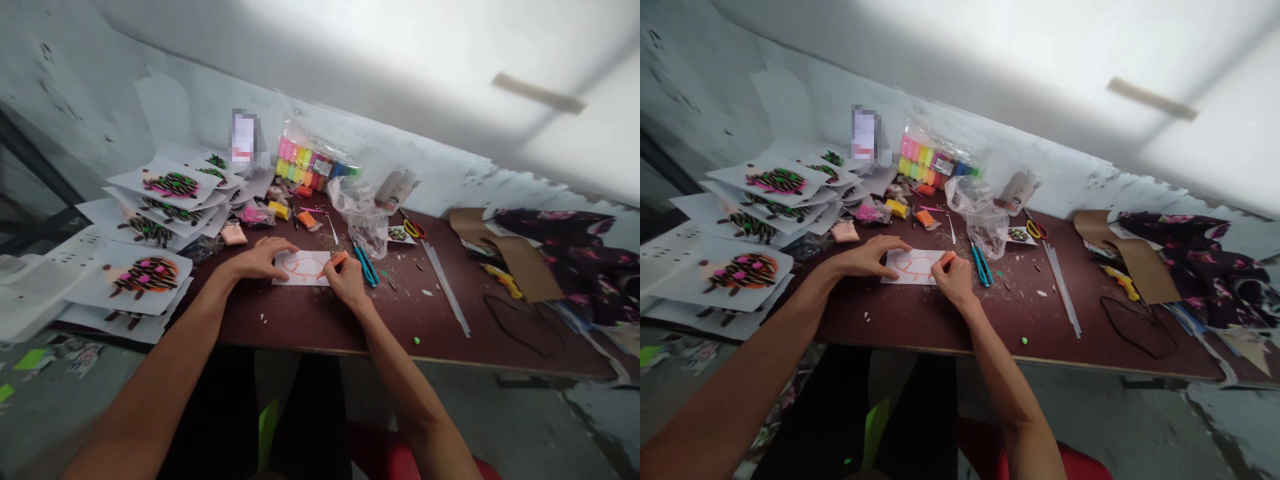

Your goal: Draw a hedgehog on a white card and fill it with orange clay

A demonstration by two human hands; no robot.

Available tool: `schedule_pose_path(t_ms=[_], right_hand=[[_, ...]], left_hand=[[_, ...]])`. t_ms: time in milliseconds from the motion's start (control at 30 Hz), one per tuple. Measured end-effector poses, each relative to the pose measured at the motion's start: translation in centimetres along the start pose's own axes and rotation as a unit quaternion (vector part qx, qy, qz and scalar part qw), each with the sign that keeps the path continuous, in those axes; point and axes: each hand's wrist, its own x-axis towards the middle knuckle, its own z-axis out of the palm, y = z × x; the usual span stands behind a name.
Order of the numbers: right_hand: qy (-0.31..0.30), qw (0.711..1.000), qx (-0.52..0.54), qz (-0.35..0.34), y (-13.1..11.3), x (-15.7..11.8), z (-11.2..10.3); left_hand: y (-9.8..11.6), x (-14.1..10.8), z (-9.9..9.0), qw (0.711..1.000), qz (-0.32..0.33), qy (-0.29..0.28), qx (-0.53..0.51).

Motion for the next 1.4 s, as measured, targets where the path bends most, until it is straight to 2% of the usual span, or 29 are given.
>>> schedule_pose_path(t_ms=[233,900,1400], right_hand=[[-0.019,0.999,0.027,0.016,-0.31,-0.11,0.06],[-0.023,1.0,-0.007,0.007,0.0,0.01,0.1],[0.005,1.0,-0.005,0.011,0.19,0.09,0.04]], left_hand=[[0.07,0.0,-0.03,1.0,-0.001,-0.003,-0.001],[0.12,-0.01,-0.02,1.0,-0.001,-0.002,0.001],[-0.11,0.04,0.13,1.0,-0.005,0.002,0.001]])
